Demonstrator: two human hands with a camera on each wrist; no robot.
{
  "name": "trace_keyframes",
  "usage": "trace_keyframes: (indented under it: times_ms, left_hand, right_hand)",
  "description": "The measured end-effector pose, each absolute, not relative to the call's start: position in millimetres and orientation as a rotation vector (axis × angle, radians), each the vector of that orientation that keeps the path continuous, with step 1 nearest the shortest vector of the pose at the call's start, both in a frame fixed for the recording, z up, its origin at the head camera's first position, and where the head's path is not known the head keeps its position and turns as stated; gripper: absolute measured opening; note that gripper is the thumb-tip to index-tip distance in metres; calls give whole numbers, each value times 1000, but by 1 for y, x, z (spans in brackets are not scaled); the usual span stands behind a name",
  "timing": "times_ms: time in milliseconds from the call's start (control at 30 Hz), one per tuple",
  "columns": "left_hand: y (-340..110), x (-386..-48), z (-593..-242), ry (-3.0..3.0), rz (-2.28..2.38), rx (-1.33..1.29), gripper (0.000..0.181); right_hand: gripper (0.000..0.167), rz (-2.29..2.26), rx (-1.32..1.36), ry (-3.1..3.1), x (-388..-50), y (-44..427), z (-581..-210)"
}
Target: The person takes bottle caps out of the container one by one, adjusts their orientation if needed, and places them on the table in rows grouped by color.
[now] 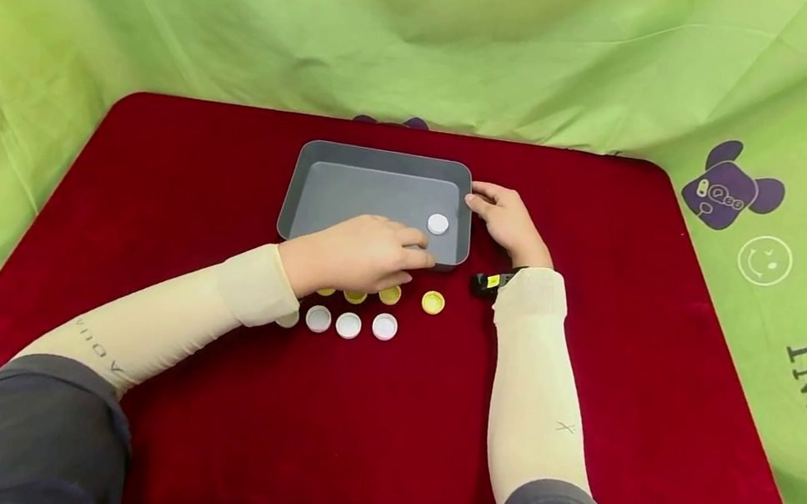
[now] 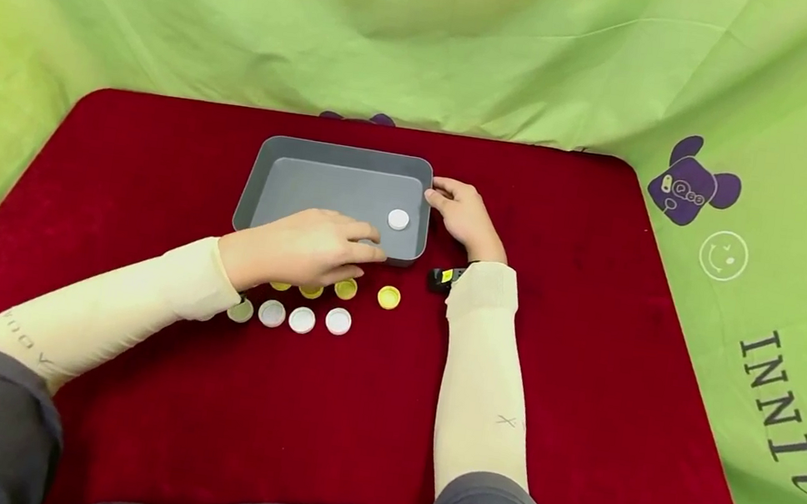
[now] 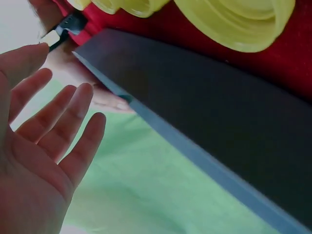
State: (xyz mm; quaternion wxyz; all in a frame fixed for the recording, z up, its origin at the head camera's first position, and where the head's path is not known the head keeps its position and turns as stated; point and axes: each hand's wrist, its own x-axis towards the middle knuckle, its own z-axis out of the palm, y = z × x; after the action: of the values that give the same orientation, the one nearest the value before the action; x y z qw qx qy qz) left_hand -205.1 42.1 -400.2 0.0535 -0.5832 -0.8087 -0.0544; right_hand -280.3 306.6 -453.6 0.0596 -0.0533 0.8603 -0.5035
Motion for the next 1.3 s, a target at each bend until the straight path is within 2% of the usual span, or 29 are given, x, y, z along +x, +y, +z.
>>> trace_keyframes:
  times_ms: [400, 1300]
  left_hand:
    - [58, -237, -408, -2607, -196, -1741, 35]
    - [68, -265, -401, -2688, -123, -1746, 33]
  right_hand:
    - [40, -1506, -172, 2619, -281, 306, -454]
    - [41, -1511, -174, 2601, -281, 305, -454]
